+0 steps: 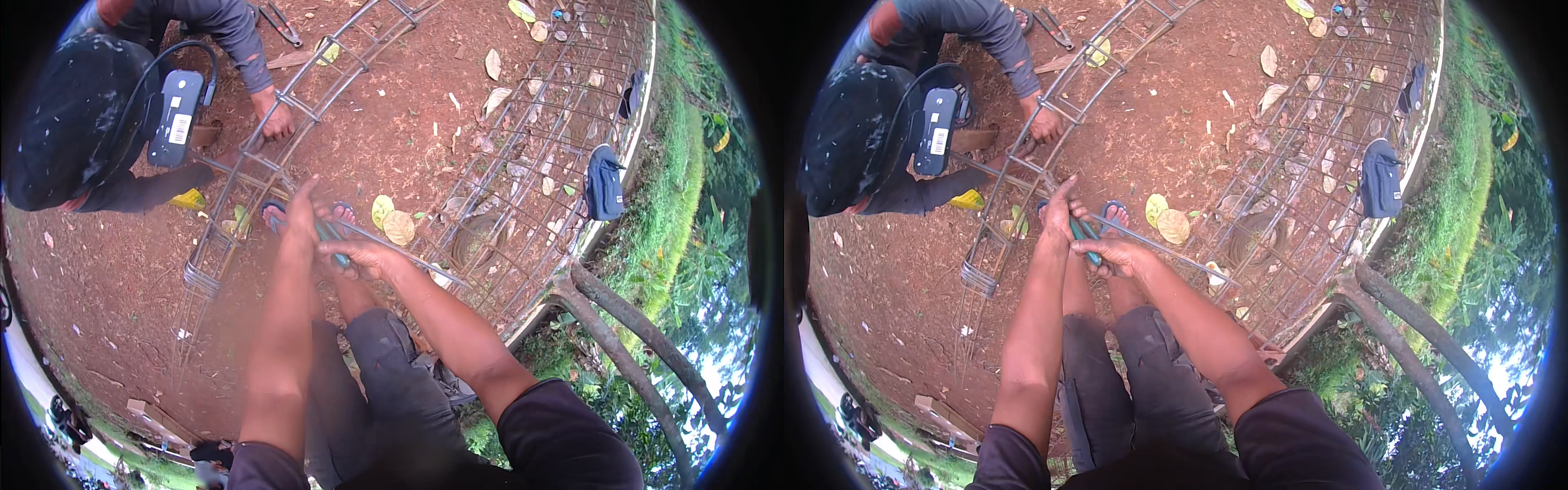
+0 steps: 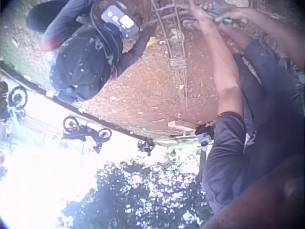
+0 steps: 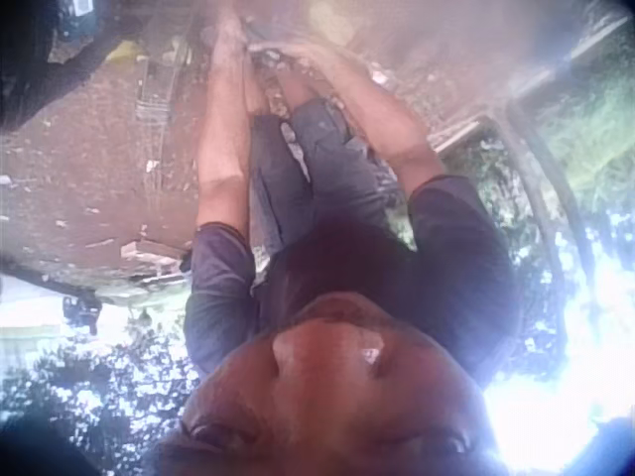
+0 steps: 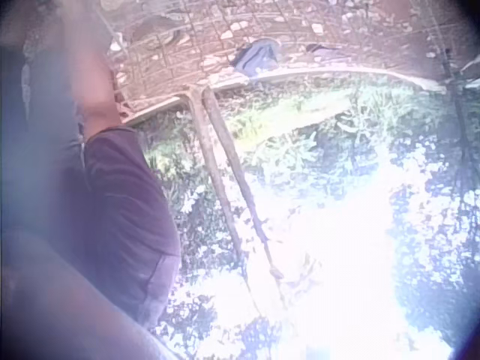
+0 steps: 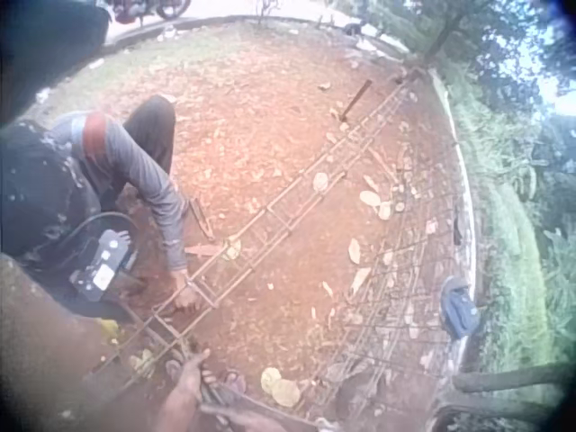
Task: The person assembles a metal frame structure on the ground using pliers to bend and secure wire ties at intersections. They repeatedly position the frame, wrap wire, and tighten connections while another person works nearby.
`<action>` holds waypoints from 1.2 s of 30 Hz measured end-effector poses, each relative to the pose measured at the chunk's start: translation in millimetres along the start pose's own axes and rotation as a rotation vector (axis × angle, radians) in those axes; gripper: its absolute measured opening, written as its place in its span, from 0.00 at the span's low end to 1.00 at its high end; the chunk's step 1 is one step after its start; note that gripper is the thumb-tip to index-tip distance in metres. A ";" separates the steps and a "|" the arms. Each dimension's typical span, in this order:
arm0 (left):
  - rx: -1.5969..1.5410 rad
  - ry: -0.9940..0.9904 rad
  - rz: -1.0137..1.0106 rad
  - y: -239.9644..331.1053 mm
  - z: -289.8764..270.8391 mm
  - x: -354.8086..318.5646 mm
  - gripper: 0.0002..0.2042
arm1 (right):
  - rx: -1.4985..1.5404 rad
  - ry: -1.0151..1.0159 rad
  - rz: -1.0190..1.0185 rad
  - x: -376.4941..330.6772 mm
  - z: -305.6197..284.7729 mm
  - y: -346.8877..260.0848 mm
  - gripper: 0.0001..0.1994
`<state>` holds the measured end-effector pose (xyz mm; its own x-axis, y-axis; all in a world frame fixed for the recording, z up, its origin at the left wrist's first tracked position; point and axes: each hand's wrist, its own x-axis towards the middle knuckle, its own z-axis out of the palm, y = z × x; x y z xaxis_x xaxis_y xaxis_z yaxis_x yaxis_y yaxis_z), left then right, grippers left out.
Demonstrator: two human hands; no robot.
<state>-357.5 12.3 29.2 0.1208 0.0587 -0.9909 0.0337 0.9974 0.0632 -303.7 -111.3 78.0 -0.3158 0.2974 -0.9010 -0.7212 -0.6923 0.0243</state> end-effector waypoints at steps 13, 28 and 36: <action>0.675 0.087 0.150 4.6 -55.3 -19.0 0.22 | -0.388 0.076 -0.209 -15.8 -55.6 4.9 0.17; 1.271 -0.738 0.128 -143.1 -13.4 -202.3 0.28 | 0.109 0.818 -0.467 -170.0 -76.8 199.3 0.24; 1.322 -0.032 0.402 -25.9 -142.0 -231.9 0.17 | 0.158 1.700 -0.397 -239.0 -146.5 303.7 0.17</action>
<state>-527.2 -21.3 240.5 0.3684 0.3114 -0.8760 0.8963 0.1312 0.4236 -357.0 -488.9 237.3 0.7433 -0.6113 -0.2716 -0.6682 -0.6594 -0.3446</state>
